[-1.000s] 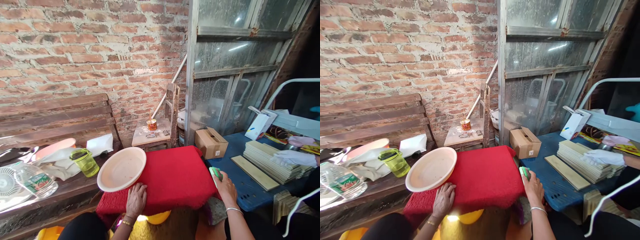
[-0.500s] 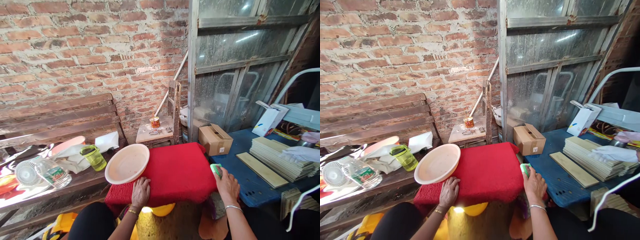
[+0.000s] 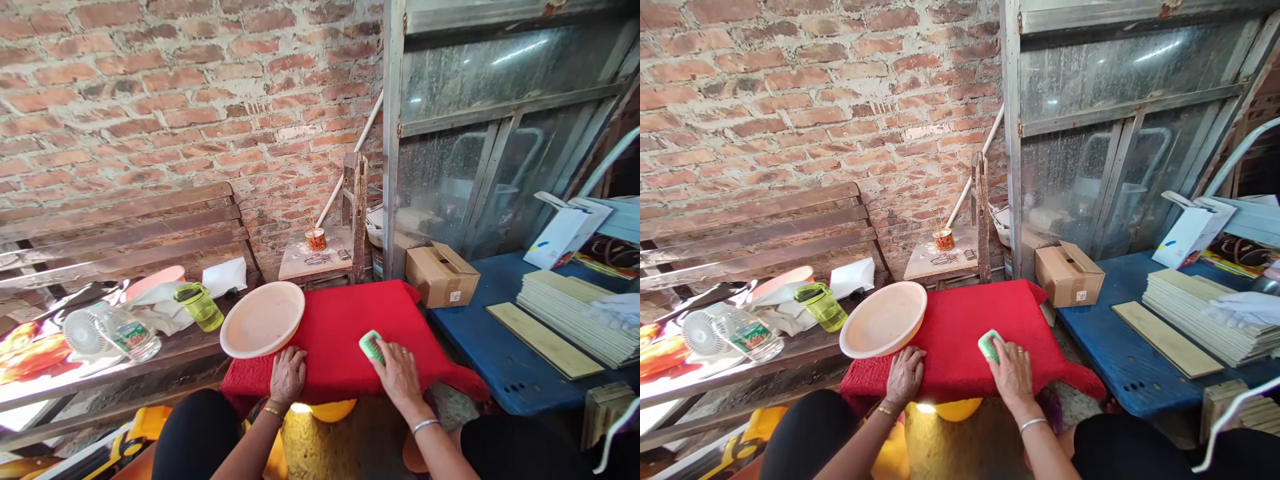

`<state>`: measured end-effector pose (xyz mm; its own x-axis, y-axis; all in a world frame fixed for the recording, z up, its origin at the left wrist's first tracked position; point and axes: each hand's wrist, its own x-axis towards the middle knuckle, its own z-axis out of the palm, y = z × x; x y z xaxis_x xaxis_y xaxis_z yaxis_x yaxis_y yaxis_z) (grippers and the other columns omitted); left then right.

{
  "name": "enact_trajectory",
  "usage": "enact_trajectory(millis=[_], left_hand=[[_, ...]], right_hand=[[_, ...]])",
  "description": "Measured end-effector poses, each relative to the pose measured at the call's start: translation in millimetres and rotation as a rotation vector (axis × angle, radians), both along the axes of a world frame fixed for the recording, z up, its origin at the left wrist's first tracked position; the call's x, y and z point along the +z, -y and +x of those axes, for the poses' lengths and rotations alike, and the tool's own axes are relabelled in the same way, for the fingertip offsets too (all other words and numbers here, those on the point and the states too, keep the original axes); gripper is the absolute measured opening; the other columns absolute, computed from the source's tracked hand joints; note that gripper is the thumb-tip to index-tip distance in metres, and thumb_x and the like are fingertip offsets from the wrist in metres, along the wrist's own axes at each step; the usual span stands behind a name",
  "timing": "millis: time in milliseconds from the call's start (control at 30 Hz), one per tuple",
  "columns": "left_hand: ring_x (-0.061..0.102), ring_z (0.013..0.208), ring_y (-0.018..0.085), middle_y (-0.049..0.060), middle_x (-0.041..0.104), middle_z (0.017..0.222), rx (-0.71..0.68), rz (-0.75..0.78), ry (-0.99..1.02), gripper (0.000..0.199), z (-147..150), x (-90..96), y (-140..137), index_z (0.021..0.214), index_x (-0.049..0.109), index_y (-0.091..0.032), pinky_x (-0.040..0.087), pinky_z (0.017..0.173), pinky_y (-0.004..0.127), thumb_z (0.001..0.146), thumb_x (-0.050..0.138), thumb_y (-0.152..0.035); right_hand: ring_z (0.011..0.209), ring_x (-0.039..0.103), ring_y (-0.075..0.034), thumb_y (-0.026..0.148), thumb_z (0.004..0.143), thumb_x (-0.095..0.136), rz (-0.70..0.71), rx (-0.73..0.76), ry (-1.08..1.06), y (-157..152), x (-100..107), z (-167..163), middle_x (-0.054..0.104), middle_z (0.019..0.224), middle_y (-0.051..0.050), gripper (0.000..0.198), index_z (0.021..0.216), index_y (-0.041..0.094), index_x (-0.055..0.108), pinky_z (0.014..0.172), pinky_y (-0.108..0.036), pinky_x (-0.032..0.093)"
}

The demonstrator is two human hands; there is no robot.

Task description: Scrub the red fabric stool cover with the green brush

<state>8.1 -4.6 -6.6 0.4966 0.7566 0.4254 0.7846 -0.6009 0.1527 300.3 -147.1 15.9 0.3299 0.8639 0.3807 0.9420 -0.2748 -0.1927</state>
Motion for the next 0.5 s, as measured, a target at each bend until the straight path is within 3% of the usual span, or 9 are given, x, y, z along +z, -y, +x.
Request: enact_trajectory(millis=[167, 233, 367, 500], left_hand=[[0.061, 0.108, 0.024, 0.006, 0.068, 0.112, 0.034, -0.037, 0.009, 0.031, 7, 8.7, 7, 0.108, 0.071, -0.024, 0.042, 0.099, 0.042, 0.091, 0.051, -0.009], [0.061, 0.107, 0.025, 0.006, 0.068, 0.111, 0.041, -0.037, 0.027, 0.029, 10, 11.7, 8, 0.107, 0.072, -0.024, 0.043, 0.098, 0.042, 0.09, 0.054, -0.009], [0.062, 0.104, 0.023, 0.007, 0.067, 0.108, -0.013, -0.053, 0.139, 0.029, 3, 13.1, 11, 0.104, 0.071, -0.022, 0.048, 0.093, 0.039, 0.089, 0.053, -0.006], [0.061, 0.093, 0.021, 0.007, 0.064, 0.1, -0.05, -0.013, 0.3, 0.035, -17, 17.6, 20, 0.099, 0.07, -0.021, 0.051, 0.083, 0.034, 0.086, 0.045, -0.001]], right_hand=[[0.092, 0.067, -0.034, 0.044, 0.101, 0.045, -0.087, -0.382, -0.018, 22, 22, 71, 0.069, 0.104, -0.02, 0.047, 0.133, 0.014, 0.061, 0.076, -0.042, 0.046], [0.09, 0.066, -0.035, 0.048, 0.1, 0.042, -0.078, -0.452, -0.079, 23, 24, 83, 0.069, 0.103, -0.02, 0.052, 0.136, 0.014, 0.058, 0.076, -0.044, 0.048], [0.099, 0.066, -0.035, 0.056, 0.094, 0.041, -0.019, -0.274, -0.283, 13, 15, 68, 0.071, 0.112, -0.018, 0.059, 0.134, 0.016, 0.056, 0.083, -0.045, 0.051], [0.097, 0.066, -0.037, 0.058, 0.086, 0.043, -0.065, -0.12, -0.305, -1, 6, 43, 0.072, 0.111, -0.018, 0.061, 0.131, 0.019, 0.057, 0.084, -0.05, 0.052]])
